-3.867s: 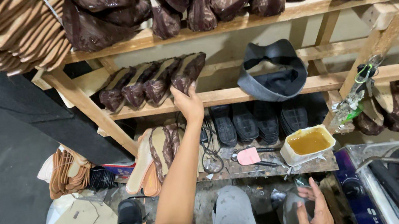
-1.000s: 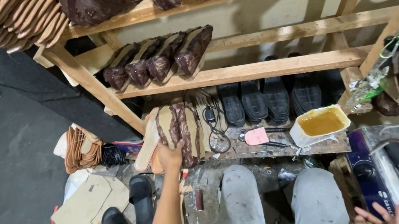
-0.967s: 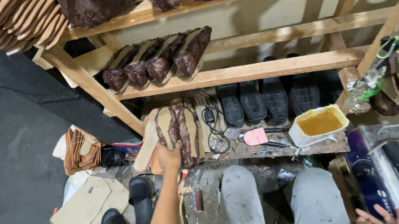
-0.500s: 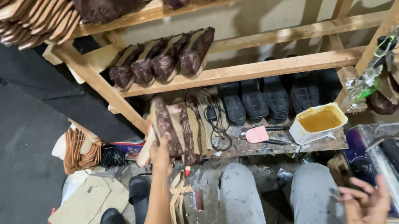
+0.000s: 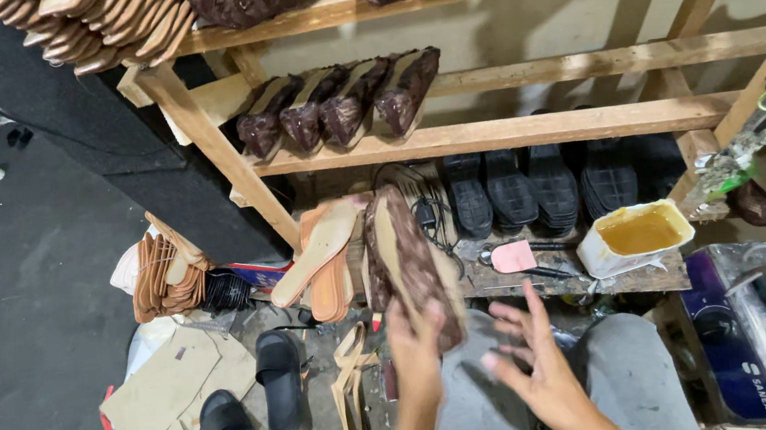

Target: The person sits on the floor, takes a shoe upper with a cardboard sole template from a rack, and spreads adhesive by hand over the sole area, dipping fingers into a container of glue as needed. They press and smooth the glue across the surface, then place the finished shoe part back onto the rack shelf.

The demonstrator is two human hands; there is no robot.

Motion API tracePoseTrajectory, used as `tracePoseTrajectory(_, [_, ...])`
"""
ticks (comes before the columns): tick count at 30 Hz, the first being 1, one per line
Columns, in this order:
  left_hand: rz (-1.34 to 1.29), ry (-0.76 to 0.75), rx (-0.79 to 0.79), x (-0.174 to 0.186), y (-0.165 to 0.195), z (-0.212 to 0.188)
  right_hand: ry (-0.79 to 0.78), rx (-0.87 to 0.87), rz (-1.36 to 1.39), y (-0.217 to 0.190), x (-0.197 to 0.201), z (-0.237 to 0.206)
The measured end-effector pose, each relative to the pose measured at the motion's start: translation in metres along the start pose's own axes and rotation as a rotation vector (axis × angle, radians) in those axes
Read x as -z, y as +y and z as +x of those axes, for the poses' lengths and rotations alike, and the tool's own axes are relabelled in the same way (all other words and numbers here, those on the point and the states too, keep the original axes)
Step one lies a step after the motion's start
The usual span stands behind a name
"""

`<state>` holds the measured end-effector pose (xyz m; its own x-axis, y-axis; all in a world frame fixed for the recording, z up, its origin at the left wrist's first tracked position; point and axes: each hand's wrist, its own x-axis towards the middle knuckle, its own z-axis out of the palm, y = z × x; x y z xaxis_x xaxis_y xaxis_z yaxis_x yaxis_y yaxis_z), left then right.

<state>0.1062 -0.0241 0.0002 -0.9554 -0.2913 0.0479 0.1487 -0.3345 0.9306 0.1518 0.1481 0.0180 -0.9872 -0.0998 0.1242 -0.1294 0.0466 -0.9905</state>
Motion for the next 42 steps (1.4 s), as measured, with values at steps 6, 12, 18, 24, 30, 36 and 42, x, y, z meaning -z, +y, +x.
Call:
tracePoseTrajectory(6, [-0.637, -0.197, 0.225, -0.024, 0.027, -0.072, 0.074, -0.057, 0.212, -0.026, 0.011, -0.021])
tracePoseTrajectory(12, [-0.901, -0.696, 0.838, 0.018, 0.044, -0.054, -0.065, -0.069, 0.309, -0.070, 0.098, -0.023])
tracePoseTrajectory(18, [-0.445, -0.723, 0.811, -0.005, 0.034, -0.116, -0.307, -0.141, -0.072, -0.057, 0.153, -0.006])
tracePoseTrajectory(24, [-0.732, -0.492, 0.902, -0.017, 0.037, -0.134, 0.293, 0.125, -1.083, 0.003, 0.219, 0.057])
tracePoseTrajectory(30, [-0.644, -0.232, 0.841, -0.013, 0.055, -0.134, 0.218, 0.275, -1.355, 0.038, 0.229, 0.078])
tracePoseTrajectory(36, [-0.666, -0.284, 0.817, -0.010, 0.059, -0.127, 0.113, 0.235, -1.526, 0.043, 0.232, 0.097])
tracePoseTrajectory(42, [-0.632, -0.101, 0.891, -0.012, 0.060, -0.121, 0.210, 0.226, -1.487, 0.033, 0.241, 0.088])
